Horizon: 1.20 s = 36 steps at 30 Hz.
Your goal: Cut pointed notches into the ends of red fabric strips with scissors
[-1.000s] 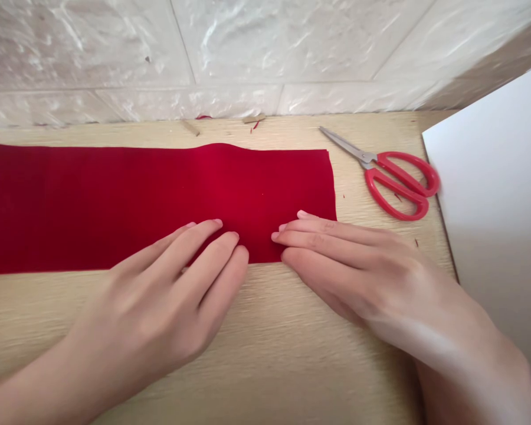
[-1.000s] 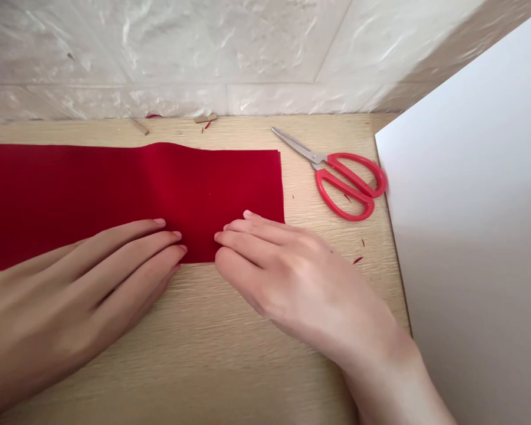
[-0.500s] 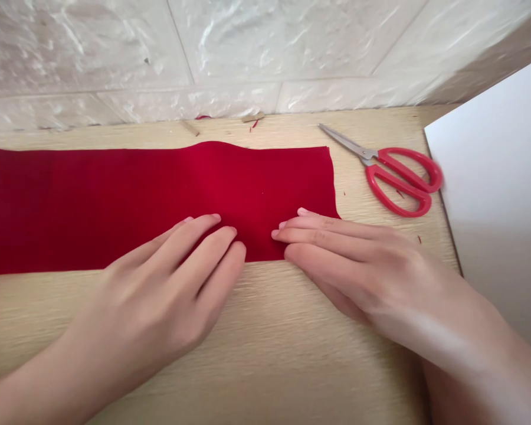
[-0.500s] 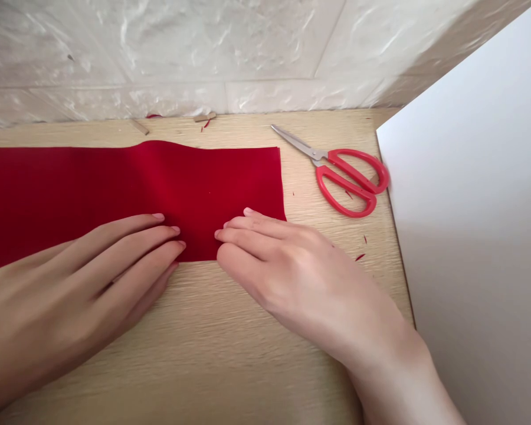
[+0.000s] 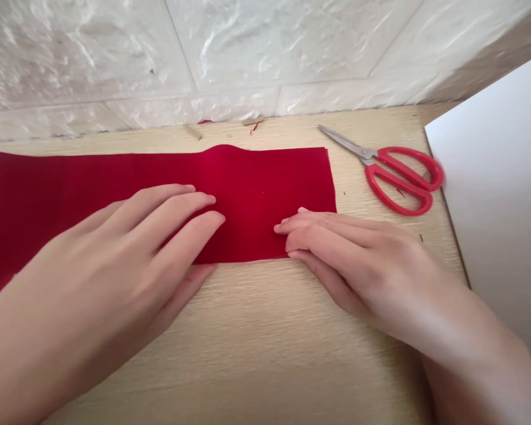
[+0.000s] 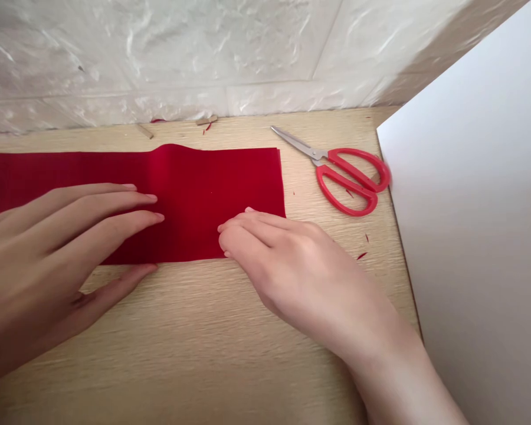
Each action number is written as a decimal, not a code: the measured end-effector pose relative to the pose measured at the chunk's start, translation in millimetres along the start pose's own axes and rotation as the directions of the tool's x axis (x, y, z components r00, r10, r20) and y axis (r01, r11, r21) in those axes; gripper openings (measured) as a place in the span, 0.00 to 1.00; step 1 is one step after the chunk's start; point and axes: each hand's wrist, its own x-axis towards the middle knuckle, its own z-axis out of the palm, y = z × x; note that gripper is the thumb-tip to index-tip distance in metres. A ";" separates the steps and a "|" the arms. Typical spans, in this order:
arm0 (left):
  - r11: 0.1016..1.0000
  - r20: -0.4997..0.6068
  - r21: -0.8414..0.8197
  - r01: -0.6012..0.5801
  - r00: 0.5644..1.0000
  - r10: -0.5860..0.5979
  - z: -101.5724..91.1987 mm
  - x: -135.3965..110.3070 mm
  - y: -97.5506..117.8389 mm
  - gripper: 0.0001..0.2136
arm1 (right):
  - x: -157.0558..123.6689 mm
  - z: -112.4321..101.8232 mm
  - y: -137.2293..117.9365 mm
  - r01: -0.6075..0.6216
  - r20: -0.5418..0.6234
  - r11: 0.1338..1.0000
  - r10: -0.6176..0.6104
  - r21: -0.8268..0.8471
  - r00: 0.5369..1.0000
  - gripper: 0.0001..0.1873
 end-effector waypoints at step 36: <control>0.988 -0.013 0.082 -0.132 0.991 0.133 6.9 -9.0 14.1 0.14 | -3.5 3.4 6.9 0.106 -0.001 0.994 -0.106 -0.019 0.994 0.09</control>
